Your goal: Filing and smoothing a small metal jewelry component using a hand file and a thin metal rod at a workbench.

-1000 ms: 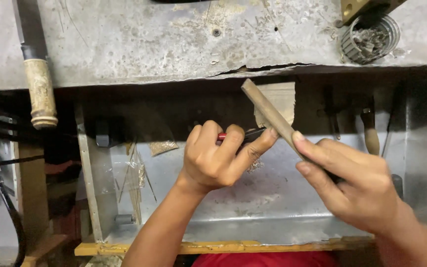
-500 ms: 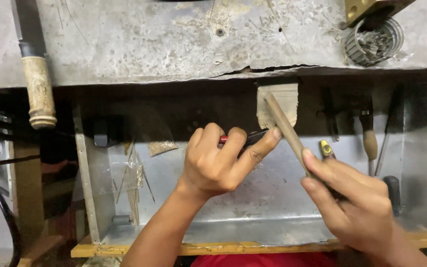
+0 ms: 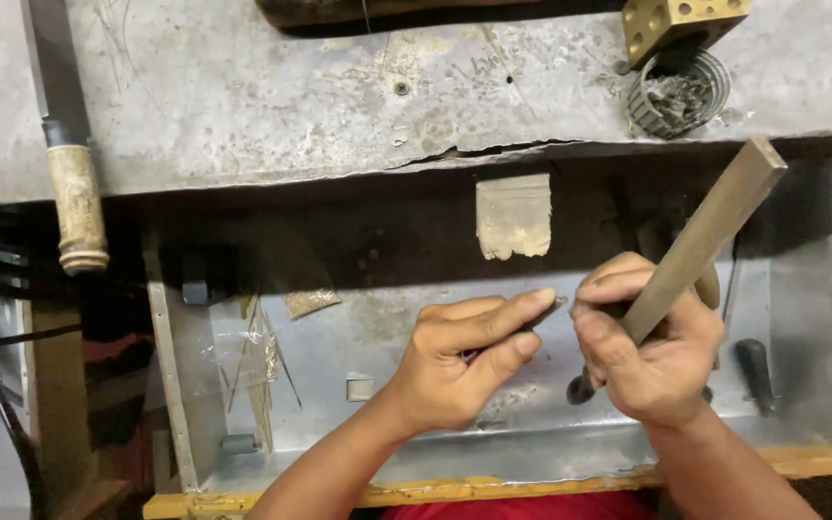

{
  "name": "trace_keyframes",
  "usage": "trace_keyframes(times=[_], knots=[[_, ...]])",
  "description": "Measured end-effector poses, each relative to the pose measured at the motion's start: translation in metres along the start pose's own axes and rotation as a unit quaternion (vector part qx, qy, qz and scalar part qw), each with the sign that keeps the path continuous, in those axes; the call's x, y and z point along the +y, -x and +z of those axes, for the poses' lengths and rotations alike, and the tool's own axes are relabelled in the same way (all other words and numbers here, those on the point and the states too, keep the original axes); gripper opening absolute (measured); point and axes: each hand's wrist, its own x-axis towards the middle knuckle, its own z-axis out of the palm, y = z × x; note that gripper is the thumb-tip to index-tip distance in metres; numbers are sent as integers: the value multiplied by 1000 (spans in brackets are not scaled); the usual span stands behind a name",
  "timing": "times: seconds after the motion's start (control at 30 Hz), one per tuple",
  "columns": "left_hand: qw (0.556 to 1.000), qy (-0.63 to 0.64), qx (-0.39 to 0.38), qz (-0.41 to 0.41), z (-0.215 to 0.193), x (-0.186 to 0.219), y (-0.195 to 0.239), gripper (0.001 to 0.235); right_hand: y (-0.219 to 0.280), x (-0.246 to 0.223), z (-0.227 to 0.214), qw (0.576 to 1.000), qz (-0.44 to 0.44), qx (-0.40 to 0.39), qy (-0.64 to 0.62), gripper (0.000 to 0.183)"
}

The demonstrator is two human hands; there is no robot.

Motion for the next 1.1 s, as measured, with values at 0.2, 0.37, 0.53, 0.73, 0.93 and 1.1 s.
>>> trace_keyframes(times=[0.2,0.37,0.53,0.73,0.93,1.1], knots=[[998,48,-31,-17,9,-8,6,34,2,4,-4,999,-11,-18,-37,16],[999,15,-46,2,6,-9,4,33,2,4,-5,999,5,-22,-47,15],[984,-138,-7,109,-1,-6,-5,42,-2,-6,-10,999,34,-20,26,23],[875,-422,53,231,-28,-6,-15,42,16,-28,-19,984,151,-87,28,67],[795,-530,63,288,-42,-17,-25,35,61,-12,-42,956,217,-87,-178,46],[752,-582,42,306,-49,-20,-26,41,74,-12,-54,948,287,-66,-118,53]])
